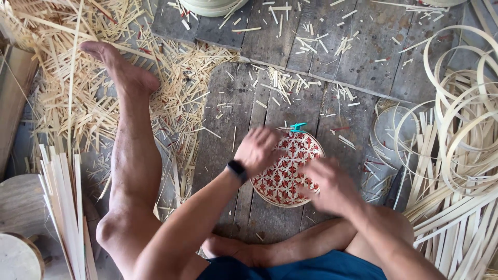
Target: The person sits on the floor weaving a round bamboo tray with a red-and-white pattern, pressing and tucking bamboo strips into the rim and securing the edge with a clothespin clip. They lift the finished tray, place it onto a stack of completed trays, and take a new tray to continue weaving.
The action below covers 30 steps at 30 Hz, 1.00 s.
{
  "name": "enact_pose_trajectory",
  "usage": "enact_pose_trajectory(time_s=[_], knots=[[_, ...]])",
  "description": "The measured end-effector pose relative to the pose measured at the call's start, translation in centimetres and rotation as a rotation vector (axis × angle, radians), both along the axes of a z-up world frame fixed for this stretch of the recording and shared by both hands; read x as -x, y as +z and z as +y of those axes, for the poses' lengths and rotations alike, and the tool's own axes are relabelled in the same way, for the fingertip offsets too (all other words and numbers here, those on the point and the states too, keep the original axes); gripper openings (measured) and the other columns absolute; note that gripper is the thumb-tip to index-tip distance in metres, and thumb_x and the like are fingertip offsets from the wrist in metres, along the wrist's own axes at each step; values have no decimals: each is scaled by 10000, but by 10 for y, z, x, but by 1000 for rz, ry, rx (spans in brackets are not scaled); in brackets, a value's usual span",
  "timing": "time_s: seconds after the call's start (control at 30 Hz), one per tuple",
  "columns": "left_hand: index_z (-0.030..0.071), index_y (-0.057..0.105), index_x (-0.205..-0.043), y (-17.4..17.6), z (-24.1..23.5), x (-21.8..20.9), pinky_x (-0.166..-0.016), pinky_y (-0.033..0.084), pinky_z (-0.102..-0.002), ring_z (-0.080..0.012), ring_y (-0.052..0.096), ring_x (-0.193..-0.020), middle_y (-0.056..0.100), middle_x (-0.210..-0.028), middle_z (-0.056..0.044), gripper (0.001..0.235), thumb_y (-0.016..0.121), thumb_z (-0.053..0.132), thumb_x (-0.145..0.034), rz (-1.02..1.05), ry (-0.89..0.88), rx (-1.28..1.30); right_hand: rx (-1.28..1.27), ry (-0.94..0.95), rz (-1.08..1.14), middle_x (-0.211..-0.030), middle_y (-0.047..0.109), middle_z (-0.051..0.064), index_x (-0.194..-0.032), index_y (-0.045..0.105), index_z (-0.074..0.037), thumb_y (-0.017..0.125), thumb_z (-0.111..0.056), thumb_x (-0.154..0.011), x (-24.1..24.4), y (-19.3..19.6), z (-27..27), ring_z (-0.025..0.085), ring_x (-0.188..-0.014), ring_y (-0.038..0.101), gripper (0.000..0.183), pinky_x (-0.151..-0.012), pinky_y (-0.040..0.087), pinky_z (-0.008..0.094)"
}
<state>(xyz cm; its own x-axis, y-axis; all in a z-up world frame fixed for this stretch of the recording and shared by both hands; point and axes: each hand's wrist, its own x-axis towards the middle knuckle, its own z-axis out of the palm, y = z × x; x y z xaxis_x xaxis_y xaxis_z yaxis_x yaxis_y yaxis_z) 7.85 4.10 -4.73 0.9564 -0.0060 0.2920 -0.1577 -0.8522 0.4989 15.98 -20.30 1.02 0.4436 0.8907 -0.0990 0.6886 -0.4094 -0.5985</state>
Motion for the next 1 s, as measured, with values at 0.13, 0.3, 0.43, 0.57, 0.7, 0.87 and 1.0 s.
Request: enact_pose_trajectory(time_s=[0.13, 0.3, 0.43, 0.57, 0.7, 0.87, 1.0], knots=[[61, 731, -1069, 29, -9, 68, -892, 516, -477, -310, 636, -974, 684, -1008, -142, 582, 723, 576, -796, -2, -383, -120, -79, 185, -51, -1067, 708, 107, -999, 758, -62, 849, -272, -704, 28, -21, -29, 284, -1064, 616, 374, -971, 464, 445], [117, 681, -902, -2, 0, 99, -1014, 524, -421, -231, 643, -995, 653, -937, -22, 248, 743, 355, -928, 4, -490, -155, -68, 292, -33, -907, 673, 21, -881, 737, -97, 792, -194, -806, 31, -53, -36, 228, -946, 617, 134, -927, 468, 404], [94, 678, -894, 10, 0, 98, -994, 510, -401, -236, 639, -980, 660, -957, -24, 274, 749, 357, -922, -31, -452, -69, -43, 286, -12, -838, 647, 34, -828, 731, -94, 817, -229, -778, 30, -35, -22, 231, -897, 607, 168, -884, 458, 413], [71, 693, -884, 21, 1, 95, -979, 511, -417, -250, 626, -957, 635, -908, -46, 295, 748, 360, -908, -1, -488, -90, -30, 250, 75, -837, 649, 31, -810, 730, -91, 833, -234, -758, 27, -39, -17, 226, -907, 613, 183, -882, 460, 404], [88, 693, -884, 0, -2, 99, -1018, 502, -411, -224, 621, -989, 638, -940, -26, 255, 719, 338, -924, -63, -463, -140, -9, 211, 197, -845, 646, 19, -807, 737, -98, 846, -253, -760, 26, -43, -19, 207, -921, 619, 195, -913, 464, 393], [104, 702, -853, -5, -10, 97, -954, 481, -427, -225, 601, -920, 615, -868, -29, 206, 726, 290, -939, 12, -462, -178, -38, 229, 98, -859, 642, 28, -801, 750, -101, 820, -195, -753, 38, -34, -20, 218, -919, 607, 127, -909, 446, 403], [94, 699, -866, -13, -8, 99, -976, 472, -447, -234, 604, -950, 628, -896, -44, 216, 729, 288, -956, 34, -494, -182, -42, 279, -105, -868, 637, 28, -787, 708, -98, 775, -187, -818, 42, -34, -24, 210, -913, 610, 116, -889, 448, 397]])
